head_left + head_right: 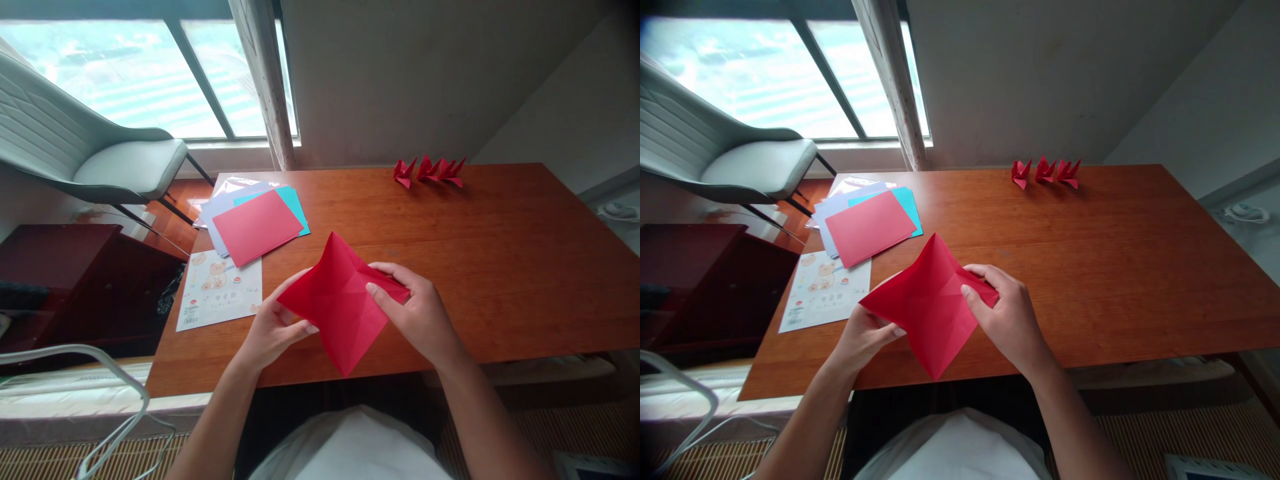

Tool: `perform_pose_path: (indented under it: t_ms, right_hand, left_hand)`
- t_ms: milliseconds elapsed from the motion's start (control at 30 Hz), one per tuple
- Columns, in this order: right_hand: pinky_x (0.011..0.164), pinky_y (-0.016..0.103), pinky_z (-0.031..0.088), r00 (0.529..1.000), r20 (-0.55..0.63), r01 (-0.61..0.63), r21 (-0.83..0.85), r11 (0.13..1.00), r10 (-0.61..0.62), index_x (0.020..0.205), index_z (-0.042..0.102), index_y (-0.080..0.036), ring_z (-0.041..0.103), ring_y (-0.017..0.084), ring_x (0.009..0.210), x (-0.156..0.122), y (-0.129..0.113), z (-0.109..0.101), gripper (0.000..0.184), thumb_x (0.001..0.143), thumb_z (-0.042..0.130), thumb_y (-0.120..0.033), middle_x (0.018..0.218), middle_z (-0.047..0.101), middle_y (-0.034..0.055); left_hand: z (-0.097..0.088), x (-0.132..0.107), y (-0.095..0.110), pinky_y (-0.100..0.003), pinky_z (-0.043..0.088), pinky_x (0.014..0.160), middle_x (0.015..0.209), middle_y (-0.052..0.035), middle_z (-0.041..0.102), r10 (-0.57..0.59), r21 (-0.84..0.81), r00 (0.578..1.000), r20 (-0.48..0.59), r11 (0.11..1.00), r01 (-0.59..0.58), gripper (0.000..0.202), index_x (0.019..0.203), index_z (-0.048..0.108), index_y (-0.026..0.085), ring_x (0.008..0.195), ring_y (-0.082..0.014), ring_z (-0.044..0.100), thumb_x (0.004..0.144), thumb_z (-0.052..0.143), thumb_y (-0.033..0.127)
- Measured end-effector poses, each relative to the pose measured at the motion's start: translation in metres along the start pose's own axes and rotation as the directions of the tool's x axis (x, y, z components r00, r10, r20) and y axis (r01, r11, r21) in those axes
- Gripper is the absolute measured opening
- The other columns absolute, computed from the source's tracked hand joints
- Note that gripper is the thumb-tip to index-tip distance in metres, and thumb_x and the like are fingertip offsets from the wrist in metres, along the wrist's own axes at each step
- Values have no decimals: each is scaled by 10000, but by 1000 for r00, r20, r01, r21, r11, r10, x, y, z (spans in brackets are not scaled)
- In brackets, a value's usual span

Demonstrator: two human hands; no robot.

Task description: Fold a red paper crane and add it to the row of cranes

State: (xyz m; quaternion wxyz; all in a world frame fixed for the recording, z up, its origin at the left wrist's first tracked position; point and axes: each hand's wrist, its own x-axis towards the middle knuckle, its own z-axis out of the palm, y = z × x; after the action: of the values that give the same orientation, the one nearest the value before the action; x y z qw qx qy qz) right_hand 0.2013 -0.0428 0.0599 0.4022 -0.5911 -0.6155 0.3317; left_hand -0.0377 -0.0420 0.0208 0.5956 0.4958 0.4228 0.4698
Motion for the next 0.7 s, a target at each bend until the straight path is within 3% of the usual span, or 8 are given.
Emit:
perform_pose_path:
  t_ms: [133, 233, 367, 533, 700]
  right_hand:
    - [895, 359, 576, 1000, 6, -5, 6, 1000, 5, 1094, 726, -242, 730, 238, 961, 0, -1, 0, 232, 891, 650, -324, 1086, 771, 43]
    - [898, 364, 576, 1000, 14, -3, 7, 1000, 3, 1094, 724, -245, 729, 240, 964, 0, -2, 0, 229, 893, 648, -325, 1087, 770, 43]
    - [907, 356, 570, 1000, 21, -10, 25, 1000, 10, 1093, 724, -246, 728, 232, 965, 0, -3, 0, 223, 897, 653, -325, 1091, 768, 39]
    - [941, 373, 560, 996, 59, -67, 110, 992, 61, 1118, 723, -251, 725, 235, 977, -1, 0, -1, 250, 903, 667, -366, 1112, 761, 41]
    - [1007, 396, 535, 982, 156, -141, 201, 969, 110, 1196, 698, -264, 704, 239, 1059, -1, 4, -5, 317, 912, 674, -403, 1210, 731, 44]
  left_hand:
    - [0, -1, -3, -409, 579, 953, 880, -82, 768, 16, 31, 1000, -9, 999, -16, 277, 946, 744, 214, 1174, -325, 664, 703, 872, 256]
    - [2, -1, -2, -399, 582, 950, 1032, -106, 773, 5, 48, 1000, 0, 999, -5, 386, 1088, 735, 214, 1207, -327, 647, 727, 857, 275]
    - [4, -1, -2, -355, 578, 953, 1339, -128, 678, -11, 47, 1000, 28, 999, 10, 564, 1296, 659, 221, 1224, -310, 640, 761, 833, 269]
    - [5, -1, -5, -315, 563, 970, 1323, -107, 690, 23, 43, 999, 30, 999, -24, 564, 1358, 613, 231, 1198, -261, 655, 822, 787, 248]
    - [5, -1, -5, -307, 560, 979, 1430, -110, 617, 66, 30, 995, 72, 997, -68, 637, 1428, 551, 246, 1260, -267, 617, 833, 778, 237]
